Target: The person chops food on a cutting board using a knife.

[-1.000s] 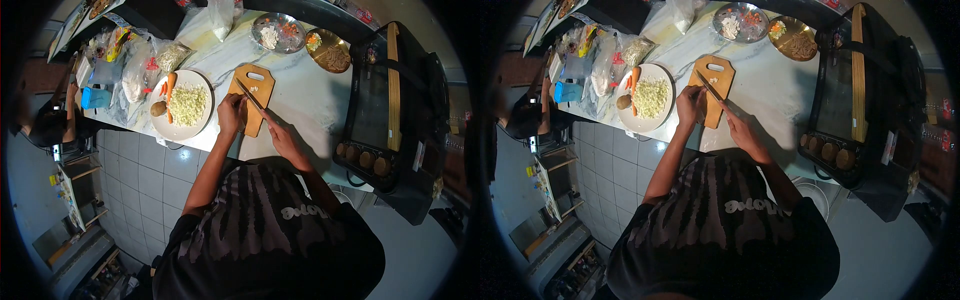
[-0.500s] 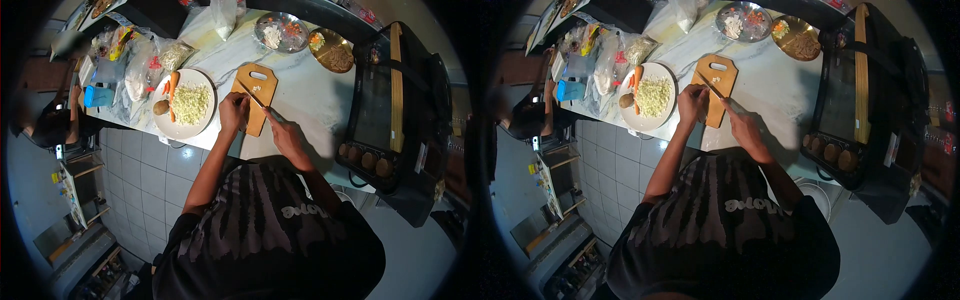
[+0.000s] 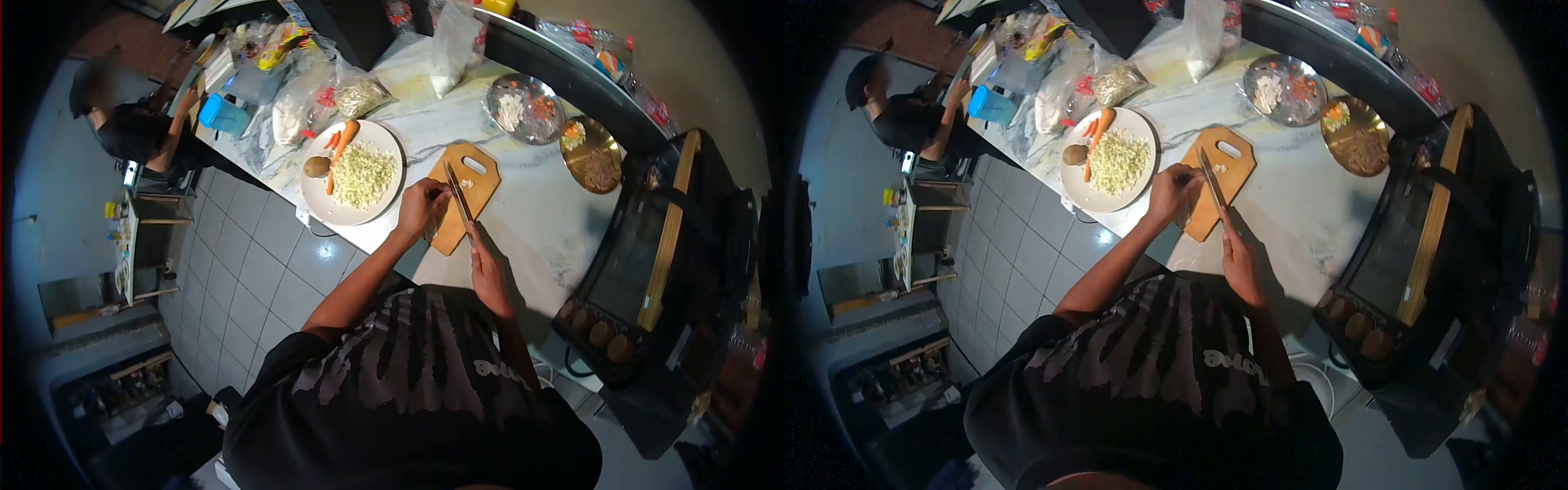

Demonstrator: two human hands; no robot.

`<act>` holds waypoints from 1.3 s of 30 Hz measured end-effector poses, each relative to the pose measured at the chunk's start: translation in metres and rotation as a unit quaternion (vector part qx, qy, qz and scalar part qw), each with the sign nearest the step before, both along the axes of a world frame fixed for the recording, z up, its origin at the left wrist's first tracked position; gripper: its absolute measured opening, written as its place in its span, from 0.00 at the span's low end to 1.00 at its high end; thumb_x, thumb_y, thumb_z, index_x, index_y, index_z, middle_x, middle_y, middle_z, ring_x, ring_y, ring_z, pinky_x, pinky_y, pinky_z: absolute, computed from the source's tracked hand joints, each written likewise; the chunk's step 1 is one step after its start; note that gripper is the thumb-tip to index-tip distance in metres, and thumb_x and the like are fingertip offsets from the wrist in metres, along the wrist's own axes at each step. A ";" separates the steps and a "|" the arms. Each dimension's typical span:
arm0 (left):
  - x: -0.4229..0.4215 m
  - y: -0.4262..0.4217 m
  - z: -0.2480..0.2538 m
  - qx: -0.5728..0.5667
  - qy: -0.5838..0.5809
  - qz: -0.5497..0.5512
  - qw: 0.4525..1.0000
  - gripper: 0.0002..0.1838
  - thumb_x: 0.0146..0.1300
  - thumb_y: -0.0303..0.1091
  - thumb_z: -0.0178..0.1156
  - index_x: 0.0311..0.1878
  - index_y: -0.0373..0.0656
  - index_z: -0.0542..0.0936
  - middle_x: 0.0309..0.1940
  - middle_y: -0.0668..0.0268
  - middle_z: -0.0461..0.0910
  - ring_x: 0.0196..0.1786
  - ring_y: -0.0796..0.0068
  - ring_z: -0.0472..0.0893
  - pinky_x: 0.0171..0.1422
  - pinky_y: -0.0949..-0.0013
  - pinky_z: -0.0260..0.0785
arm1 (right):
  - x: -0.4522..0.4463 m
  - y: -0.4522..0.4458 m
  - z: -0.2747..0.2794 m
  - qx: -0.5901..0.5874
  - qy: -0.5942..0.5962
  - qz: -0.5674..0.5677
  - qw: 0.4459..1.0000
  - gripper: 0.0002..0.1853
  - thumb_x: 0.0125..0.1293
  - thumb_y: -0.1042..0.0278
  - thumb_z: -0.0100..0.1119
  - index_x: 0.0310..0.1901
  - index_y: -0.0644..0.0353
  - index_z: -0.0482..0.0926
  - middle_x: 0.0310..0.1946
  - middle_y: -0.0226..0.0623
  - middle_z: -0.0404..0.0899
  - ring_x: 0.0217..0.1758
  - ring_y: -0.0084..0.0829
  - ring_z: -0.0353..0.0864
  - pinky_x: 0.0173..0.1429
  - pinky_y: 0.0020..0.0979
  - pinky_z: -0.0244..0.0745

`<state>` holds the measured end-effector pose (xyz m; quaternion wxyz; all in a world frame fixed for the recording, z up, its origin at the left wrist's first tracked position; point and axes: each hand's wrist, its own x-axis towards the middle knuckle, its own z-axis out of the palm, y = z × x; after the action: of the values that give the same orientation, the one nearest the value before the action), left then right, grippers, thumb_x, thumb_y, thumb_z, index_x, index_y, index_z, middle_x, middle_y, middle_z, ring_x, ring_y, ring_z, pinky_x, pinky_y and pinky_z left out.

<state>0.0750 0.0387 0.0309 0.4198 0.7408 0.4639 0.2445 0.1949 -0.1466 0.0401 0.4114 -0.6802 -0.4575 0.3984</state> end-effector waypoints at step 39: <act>0.003 0.002 -0.003 -0.061 0.014 0.034 0.997 0.11 0.64 0.35 0.69 0.44 0.39 0.89 0.39 0.53 0.88 0.41 0.60 0.88 0.48 0.65 0.79 | 0.064 -0.009 0.002 -0.023 0.043 -0.099 0.994 0.26 0.80 0.69 0.46 0.77 0.44 0.66 0.26 0.28 0.63 0.29 0.19 0.64 0.38 0.25 0.68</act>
<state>0.0783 0.0410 0.0281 0.4494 0.7010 0.5085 0.2192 0.2584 -0.1557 0.0419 0.4524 -0.7138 -0.3607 0.3946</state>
